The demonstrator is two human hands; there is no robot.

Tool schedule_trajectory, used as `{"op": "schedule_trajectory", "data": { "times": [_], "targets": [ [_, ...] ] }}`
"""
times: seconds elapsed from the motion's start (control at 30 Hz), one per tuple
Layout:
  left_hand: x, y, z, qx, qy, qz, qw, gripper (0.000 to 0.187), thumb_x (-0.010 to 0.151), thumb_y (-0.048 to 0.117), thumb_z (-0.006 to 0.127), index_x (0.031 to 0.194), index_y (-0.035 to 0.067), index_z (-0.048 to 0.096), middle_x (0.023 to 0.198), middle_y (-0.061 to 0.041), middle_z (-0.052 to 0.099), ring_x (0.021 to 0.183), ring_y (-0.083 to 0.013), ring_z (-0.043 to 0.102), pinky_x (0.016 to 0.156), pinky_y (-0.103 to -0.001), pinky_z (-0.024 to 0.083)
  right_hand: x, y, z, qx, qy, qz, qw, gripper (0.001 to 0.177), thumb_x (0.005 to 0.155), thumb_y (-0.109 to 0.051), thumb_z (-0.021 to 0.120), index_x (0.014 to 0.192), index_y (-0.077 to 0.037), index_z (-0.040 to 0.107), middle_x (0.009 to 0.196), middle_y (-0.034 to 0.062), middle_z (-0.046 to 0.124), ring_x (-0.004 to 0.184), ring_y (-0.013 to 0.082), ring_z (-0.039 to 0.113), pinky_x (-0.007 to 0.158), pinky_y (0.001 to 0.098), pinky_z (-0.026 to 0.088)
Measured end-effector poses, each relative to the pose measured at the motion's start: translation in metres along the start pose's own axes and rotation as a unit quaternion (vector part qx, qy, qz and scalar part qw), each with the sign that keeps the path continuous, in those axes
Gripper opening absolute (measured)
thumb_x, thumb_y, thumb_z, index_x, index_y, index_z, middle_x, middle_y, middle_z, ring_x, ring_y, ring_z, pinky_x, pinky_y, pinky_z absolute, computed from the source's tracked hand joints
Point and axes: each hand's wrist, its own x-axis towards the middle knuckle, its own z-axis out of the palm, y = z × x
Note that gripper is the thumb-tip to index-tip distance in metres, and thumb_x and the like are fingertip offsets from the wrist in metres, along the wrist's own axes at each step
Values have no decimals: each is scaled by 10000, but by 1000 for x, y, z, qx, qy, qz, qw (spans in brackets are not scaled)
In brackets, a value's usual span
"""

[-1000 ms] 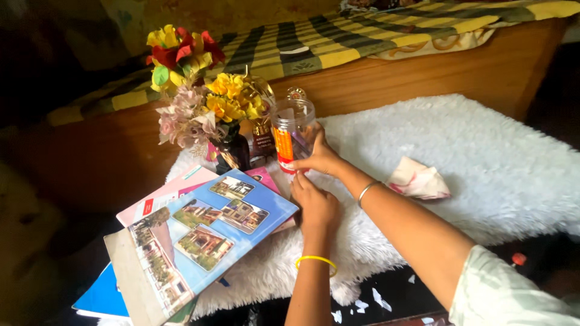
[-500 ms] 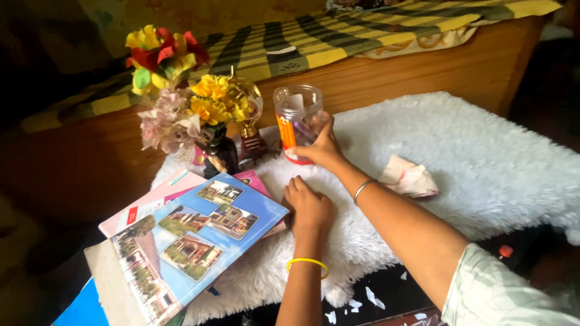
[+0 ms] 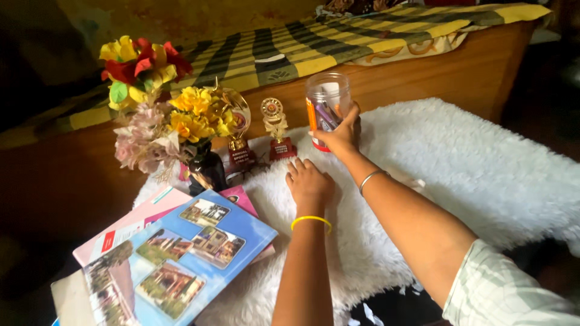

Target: The person picks up books and trophies from the floor, wipes them with a cloth, and arranges them on a white furry surface.

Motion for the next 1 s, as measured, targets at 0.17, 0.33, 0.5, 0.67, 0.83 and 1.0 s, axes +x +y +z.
{"op": "schedule_trajectory", "data": {
  "times": [0.17,0.33,0.5,0.67,0.83,1.0],
  "targets": [
    [-8,-9,17,9,27,35,999,723,953,418,520,1478,-63,395,1600,-237,325,1516,-393,217,1213,-493,157,7,14,23,-41,30,28,998,1316,496,-396,1015,1487,-107,200,1408,215,509,1306,440,454,1067,518,405],
    [-9,-8,9,35,-12,11,999,738,974,474,479,1491,-47,403,1615,-224,320,1520,-363,246,1228,-478,161,2,21,36,-63,40,37,997,1306,528,-406,1020,1502,-108,203,1412,266,467,1300,457,429,1059,554,378],
    [-9,-8,6,28,-35,8,999,736,955,474,502,1482,-34,421,1614,-214,323,1514,-366,244,1223,-475,167,10,28,30,-90,79,13,993,1299,544,-408,1010,1504,-91,195,1403,252,493,1285,462,447,1077,569,366],
    [-8,-6,7,15,-29,12,999,728,948,469,512,1469,-34,430,1610,-208,326,1516,-371,240,1219,-477,168,15,43,14,-127,93,86,984,1315,545,-476,1008,1518,-121,198,1415,265,478,1296,446,476,1077,540,391],
    [-8,-10,8,22,-28,11,999,725,952,466,513,1467,-39,435,1608,-215,329,1514,-376,251,1220,-484,168,17,53,15,-153,72,50,984,1348,557,-452,1019,1528,-105,150,1443,294,434,1320,457,443,1085,539,369],
    [-9,-10,9,8,-23,12,1000,728,944,460,523,1463,-44,441,1605,-218,336,1509,-382,258,1219,-488,173,11,53,14,-133,30,90,987,1365,585,-371,1018,1551,-110,89,1451,308,403,1345,457,411,1112,523,343]
  ]
}}
